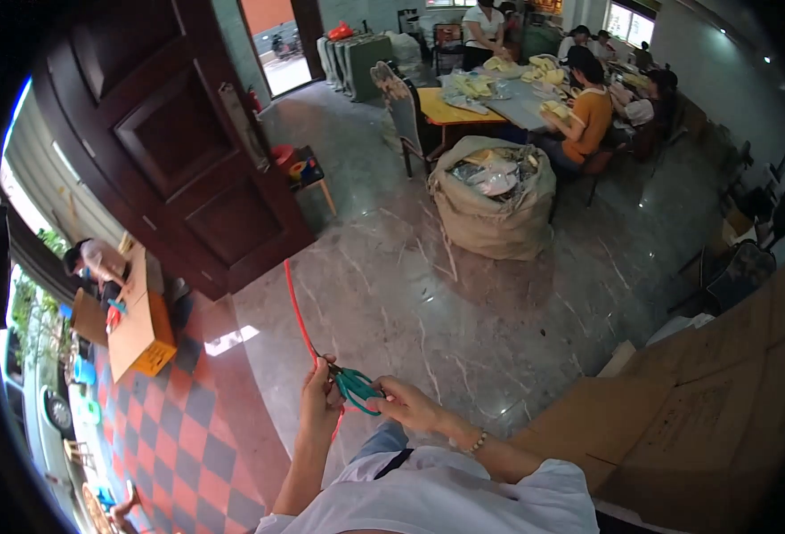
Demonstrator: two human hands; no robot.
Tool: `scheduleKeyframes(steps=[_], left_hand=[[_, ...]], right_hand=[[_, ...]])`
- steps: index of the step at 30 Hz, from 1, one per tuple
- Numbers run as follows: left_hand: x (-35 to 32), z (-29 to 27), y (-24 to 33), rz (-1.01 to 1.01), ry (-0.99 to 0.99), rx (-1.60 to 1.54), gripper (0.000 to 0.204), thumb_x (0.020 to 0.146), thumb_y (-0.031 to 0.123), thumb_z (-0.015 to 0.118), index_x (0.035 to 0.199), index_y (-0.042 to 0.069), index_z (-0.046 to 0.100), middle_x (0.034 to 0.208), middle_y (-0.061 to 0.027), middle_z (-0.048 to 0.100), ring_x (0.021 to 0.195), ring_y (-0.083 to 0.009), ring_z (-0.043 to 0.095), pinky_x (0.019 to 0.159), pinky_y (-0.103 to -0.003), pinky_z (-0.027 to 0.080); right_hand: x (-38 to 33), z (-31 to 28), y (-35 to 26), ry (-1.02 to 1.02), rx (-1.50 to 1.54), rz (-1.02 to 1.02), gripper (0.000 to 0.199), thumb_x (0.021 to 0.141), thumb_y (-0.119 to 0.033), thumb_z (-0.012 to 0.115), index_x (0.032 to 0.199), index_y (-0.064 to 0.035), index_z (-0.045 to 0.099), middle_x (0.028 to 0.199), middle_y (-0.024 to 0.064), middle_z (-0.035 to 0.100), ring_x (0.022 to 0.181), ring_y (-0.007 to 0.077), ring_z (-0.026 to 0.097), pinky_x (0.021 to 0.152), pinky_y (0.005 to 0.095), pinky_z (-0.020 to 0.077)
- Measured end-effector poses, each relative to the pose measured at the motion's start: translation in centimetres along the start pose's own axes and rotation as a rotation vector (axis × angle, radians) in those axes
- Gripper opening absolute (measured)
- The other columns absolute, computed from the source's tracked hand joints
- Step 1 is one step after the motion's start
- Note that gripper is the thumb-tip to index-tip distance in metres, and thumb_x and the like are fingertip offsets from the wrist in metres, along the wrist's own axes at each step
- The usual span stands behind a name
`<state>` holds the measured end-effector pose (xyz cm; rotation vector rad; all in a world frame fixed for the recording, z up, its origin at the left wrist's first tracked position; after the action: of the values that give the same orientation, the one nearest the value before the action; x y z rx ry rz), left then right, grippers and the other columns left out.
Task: Untangling and preparing lengths of red plastic straps for packaging use.
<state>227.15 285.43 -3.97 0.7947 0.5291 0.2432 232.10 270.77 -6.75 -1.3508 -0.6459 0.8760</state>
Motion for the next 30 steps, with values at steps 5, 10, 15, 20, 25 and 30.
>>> scheduleKeyframes(steps=[5,10,15,20,25,30], left_hand=[[10.1,2.1,4.8,-0.042,-0.078,-0.037,0.021,0.093,0.025,0.047,0.099,0.006,0.054,0.056,0.0052,0.041,0.039,-0.0036,0.030,0.038,-0.020,0.022],[19.0,4.7,11.0,0.039,-0.159,0.064,0.021,0.092,0.024,0.048,0.097,0.005,0.055,0.056,0.0045,0.042,0.039,-0.0034,0.031,0.038,-0.020,0.022],[28.1,6.7,14.2,0.068,-0.198,0.040,0.020,0.092,0.021,0.050,0.094,0.003,0.056,0.059,0.0034,0.044,0.039,-0.0033,0.031,0.038,-0.020,0.022],[36.2,8.8,17.2,0.108,-0.151,0.048,0.019,0.091,0.021,0.050,0.092,0.003,0.056,0.060,0.0026,0.046,0.039,-0.0035,0.030,0.038,-0.019,0.022],[43.7,10.3,21.3,0.272,-0.067,0.083,0.016,0.091,0.019,0.051,0.092,0.004,0.056,0.061,0.0013,0.048,0.038,-0.0031,0.031,0.037,-0.018,0.022],[50.1,11.2,24.4,0.324,0.030,0.087,0.018,0.090,0.020,0.052,0.091,0.003,0.056,0.061,0.0025,0.045,0.040,-0.0020,0.028,0.037,-0.018,0.021]], right_hand=[[10.0,-3.7,-0.1,0.014,0.117,0.017,0.026,0.087,-0.028,0.056,0.099,-0.0058,0.051,0.072,-0.0016,0.050,0.053,0.0037,0.046,0.046,0.0197,0.0367],[19.7,-6.1,-4.7,-0.080,0.264,0.035,0.022,0.090,-0.027,0.052,0.097,-0.0064,0.048,0.076,-0.0026,0.049,0.063,0.0041,0.045,0.056,0.0191,0.0370],[27.9,-10.3,-6.5,-0.082,0.203,-0.097,0.022,0.092,-0.027,0.048,0.096,-0.0056,0.049,0.079,-0.0036,0.046,0.075,0.0044,0.041,0.065,0.0195,0.0340],[35.6,-16.1,-9.3,-0.149,0.110,0.084,0.036,0.094,-0.036,0.038,0.111,-0.0068,0.049,0.096,-0.0007,0.051,0.072,0.0053,0.044,0.063,0.0211,0.0401],[43.0,-20.5,-14.2,-0.154,0.064,0.115,0.049,0.092,-0.046,0.037,0.122,-0.0080,0.044,0.108,0.0053,0.050,0.077,0.0082,0.050,0.068,0.0238,0.0450],[52.4,-22.7,-11.7,-0.190,0.060,-0.061,0.059,0.089,-0.053,0.038,0.122,-0.0042,0.040,0.113,0.0080,0.046,0.098,0.0154,0.051,0.085,0.0324,0.0434]])
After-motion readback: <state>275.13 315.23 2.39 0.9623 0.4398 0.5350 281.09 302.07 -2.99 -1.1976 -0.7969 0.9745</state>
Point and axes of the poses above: each hand's wrist, its own x-axis towards the middle knuckle, its own z-axis out of the palm, y = z × x, the point moved 4 cm from there along x, towards the middle knuckle
